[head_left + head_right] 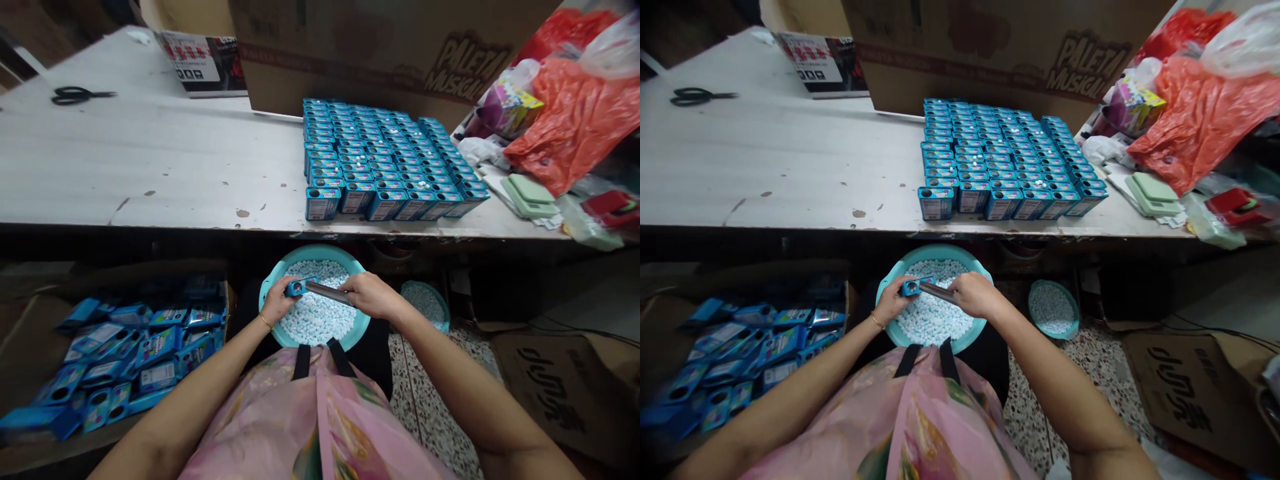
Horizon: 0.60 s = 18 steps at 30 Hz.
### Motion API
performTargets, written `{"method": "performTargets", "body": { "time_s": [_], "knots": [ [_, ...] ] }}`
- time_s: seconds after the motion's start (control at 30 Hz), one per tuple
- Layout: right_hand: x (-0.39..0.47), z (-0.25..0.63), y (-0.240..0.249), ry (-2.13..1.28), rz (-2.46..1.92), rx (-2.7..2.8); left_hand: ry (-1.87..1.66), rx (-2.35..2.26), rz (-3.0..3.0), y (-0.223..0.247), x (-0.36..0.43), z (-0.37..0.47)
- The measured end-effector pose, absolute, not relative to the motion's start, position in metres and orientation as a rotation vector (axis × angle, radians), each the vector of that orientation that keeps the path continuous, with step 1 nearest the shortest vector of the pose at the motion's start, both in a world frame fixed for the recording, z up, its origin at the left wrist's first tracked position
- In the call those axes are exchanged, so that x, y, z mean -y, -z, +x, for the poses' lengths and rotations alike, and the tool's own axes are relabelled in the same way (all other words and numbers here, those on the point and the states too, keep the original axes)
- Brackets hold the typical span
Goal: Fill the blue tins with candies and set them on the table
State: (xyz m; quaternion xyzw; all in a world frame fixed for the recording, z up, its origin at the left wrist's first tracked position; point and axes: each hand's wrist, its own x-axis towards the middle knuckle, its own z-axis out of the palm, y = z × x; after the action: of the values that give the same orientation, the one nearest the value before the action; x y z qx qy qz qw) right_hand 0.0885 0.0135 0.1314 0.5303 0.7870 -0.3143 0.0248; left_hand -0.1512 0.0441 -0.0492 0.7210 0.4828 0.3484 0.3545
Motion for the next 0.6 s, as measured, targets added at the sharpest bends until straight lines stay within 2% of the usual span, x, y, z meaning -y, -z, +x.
{"method": "performTargets", "body": {
  "time_s": [0.17,0.3,0.43,0.53,0.6],
  "knots": [
    [0.001,0.124,-0.106,1.206,1.865,-2.401,-0.731,-1.214,2.165,0.017,-0.032,-0.165],
    [0.015,0.143,-0.054,1.439,2.104,-2.263,-0.956,-1.336,1.919,-0.026,-0.039,-0.184],
    [0.022,0.132,0.007,1.693,2.327,-2.049,-1.27,-1.398,1.639,-0.064,-0.097,-0.2],
    [0.023,0.105,0.041,1.665,2.383,-2.066,-1.375,-1.306,1.553,-0.076,-0.166,-0.193],
    [0.022,0.084,0.055,1.573,2.375,-2.099,-1.319,-1.195,1.507,-0.079,-0.21,-0.181]
  ]
}}
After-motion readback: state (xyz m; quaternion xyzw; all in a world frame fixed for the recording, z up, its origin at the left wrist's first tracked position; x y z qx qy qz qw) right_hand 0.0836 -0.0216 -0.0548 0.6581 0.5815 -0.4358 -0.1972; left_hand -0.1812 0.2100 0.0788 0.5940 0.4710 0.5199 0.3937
